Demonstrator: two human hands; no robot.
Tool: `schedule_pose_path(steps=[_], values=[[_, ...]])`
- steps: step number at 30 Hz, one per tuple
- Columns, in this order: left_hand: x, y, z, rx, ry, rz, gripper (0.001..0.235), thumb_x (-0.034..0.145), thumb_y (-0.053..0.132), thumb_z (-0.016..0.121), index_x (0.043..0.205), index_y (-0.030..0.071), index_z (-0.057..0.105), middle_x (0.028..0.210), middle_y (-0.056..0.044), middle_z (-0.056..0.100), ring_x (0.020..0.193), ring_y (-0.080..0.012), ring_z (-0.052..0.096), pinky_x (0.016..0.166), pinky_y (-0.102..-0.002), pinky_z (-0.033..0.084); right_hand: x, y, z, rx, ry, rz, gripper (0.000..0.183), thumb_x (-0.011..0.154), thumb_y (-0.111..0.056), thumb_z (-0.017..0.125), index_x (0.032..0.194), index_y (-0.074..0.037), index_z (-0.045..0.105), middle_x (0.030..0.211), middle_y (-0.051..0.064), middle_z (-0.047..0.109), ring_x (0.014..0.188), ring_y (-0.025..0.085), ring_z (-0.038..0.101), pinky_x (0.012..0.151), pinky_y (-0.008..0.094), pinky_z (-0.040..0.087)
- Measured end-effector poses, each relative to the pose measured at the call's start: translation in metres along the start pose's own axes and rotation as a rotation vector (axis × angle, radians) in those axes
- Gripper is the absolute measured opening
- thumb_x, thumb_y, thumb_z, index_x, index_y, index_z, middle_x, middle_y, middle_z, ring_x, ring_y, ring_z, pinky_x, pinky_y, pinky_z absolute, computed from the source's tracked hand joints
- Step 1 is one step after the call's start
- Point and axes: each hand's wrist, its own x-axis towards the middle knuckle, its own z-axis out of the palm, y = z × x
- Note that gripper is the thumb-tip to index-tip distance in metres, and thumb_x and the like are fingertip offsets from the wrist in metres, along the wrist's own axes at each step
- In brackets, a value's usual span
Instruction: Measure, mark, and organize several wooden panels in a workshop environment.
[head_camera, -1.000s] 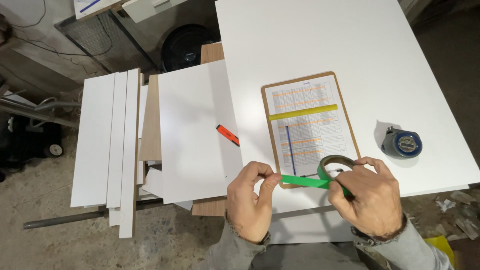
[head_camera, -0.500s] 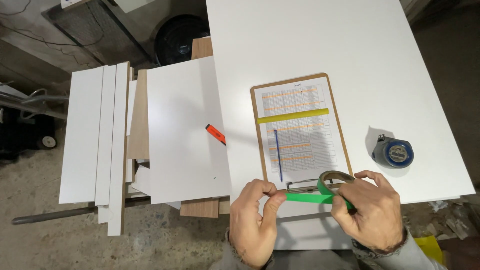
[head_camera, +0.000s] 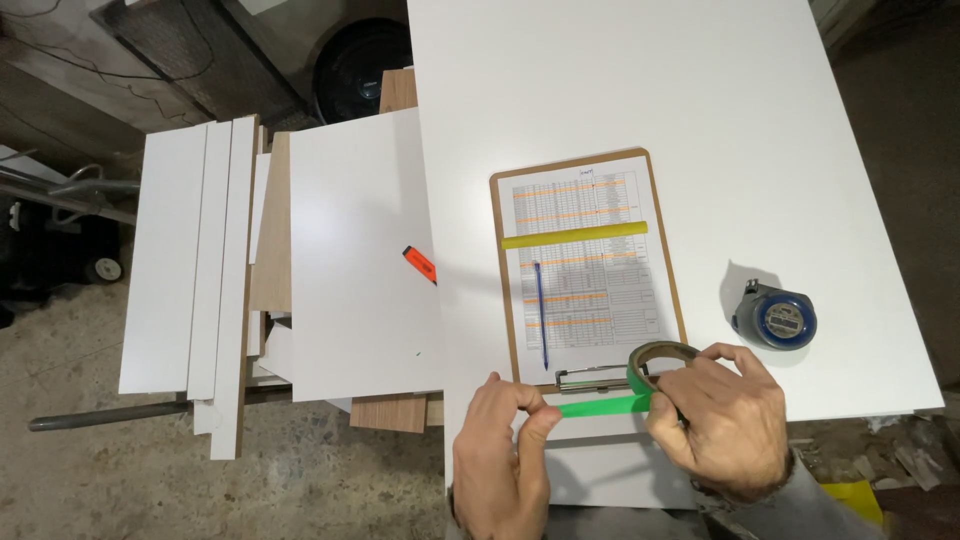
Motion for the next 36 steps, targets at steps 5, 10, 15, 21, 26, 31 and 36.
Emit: schedule_pose_path(steps=[5, 10, 15, 21, 26, 31, 36], values=[[-0.027, 0.001, 0.012, 0.105, 0.012, 0.093, 0.021, 0.095, 0.021, 0.068, 0.081, 0.007, 0.060, 0.075, -0.010, 0.066, 0.084, -0.0249, 0.072, 0.112, -0.061, 0.044, -0.004, 0.007, -0.004, 0.232, 0.062, -0.005, 0.025, 0.083, -0.014, 0.060, 0.060, -0.006, 0.064, 0.051, 0.004, 0.056, 0.046, 0.019, 0.052, 0.070, 0.042, 0.055], [-0.101, -0.109, 0.013, 0.388, -0.051, 0.254, 0.015, 0.087, 0.027, 0.071, 0.088, 0.013, 0.069, 0.087, -0.001, 0.075, 0.092, -0.0202, 0.073, 0.101, -0.061, 0.049, -0.036, 0.086, 0.013, 0.442, 0.159, 0.047, 0.041, 0.094, -0.018, 0.054, 0.054, -0.010, 0.055, 0.048, -0.001, 0.050, 0.042, 0.012, 0.047, 0.048, 0.034, 0.044], [-0.037, -0.086, -0.062, 0.265, -0.243, 0.604, 0.042, 0.094, 0.046, 0.085, 0.083, 0.016, 0.058, 0.097, -0.002, 0.071, 0.098, -0.0119, 0.071, 0.101, -0.042, 0.060, 0.016, 0.146, -0.056, 0.182, 0.106, -0.024, 0.044, 0.107, -0.024, 0.044, 0.077, 0.001, 0.065, 0.060, 0.010, 0.056, 0.042, 0.015, 0.053, 0.035, 0.031, 0.037], [0.014, 0.042, -0.039, -0.015, -0.054, -0.008, 0.024, 0.086, 0.027, 0.079, 0.087, 0.007, 0.065, 0.090, -0.005, 0.070, 0.090, -0.0152, 0.075, 0.083, -0.033, 0.060, 0.080, 0.137, -0.039, -0.741, -0.344, 0.072, 0.045, 0.091, -0.049, 0.057, 0.107, -0.012, 0.076, 0.097, 0.012, 0.078, 0.098, 0.028, 0.073, 0.107, 0.064, 0.051], [0.044, 0.041, -0.029, -0.200, -0.155, 0.034, 0.023, 0.087, 0.018, 0.079, 0.080, 0.003, 0.062, 0.083, -0.007, 0.063, 0.081, -0.0165, 0.064, 0.076, -0.032, 0.052, 0.075, 0.065, -0.049, 0.440, -0.233, 0.083, 0.056, 0.101, -0.047, 0.050, 0.132, -0.002, 0.065, 0.123, 0.018, 0.073, 0.115, 0.029, 0.070, 0.102, 0.048, 0.054], [0.066, 0.025, -0.025, -0.338, -0.224, -0.054, 0.023, 0.086, 0.014, 0.080, 0.079, 0.000, 0.063, 0.081, -0.007, 0.062, 0.081, -0.0165, 0.060, 0.079, -0.032, 0.050, 0.074, 0.038, -0.017, 0.822, -0.272, 0.085, 0.053, 0.093, -0.043, 0.061, 0.127, -0.002, 0.066, 0.107, 0.013, 0.081, 0.104, 0.027, 0.078, 0.093, 0.044, 0.059], [0.097, -0.003, -0.021, -0.431, -0.242, -0.122, 0.016, 0.088, 0.010, 0.076, 0.080, 0.000, 0.065, 0.083, -0.006, 0.066, 0.079, -0.0124, 0.064, 0.078, -0.030, 0.056, 0.091, 0.032, -0.011, 0.737, -0.387, 0.536, 0.019, 0.080, -0.022, 0.075, 0.082, -0.005, 0.080, 0.069, 0.007, 0.077, 0.061, 0.017, 0.077, 0.059, 0.034, 0.062]])
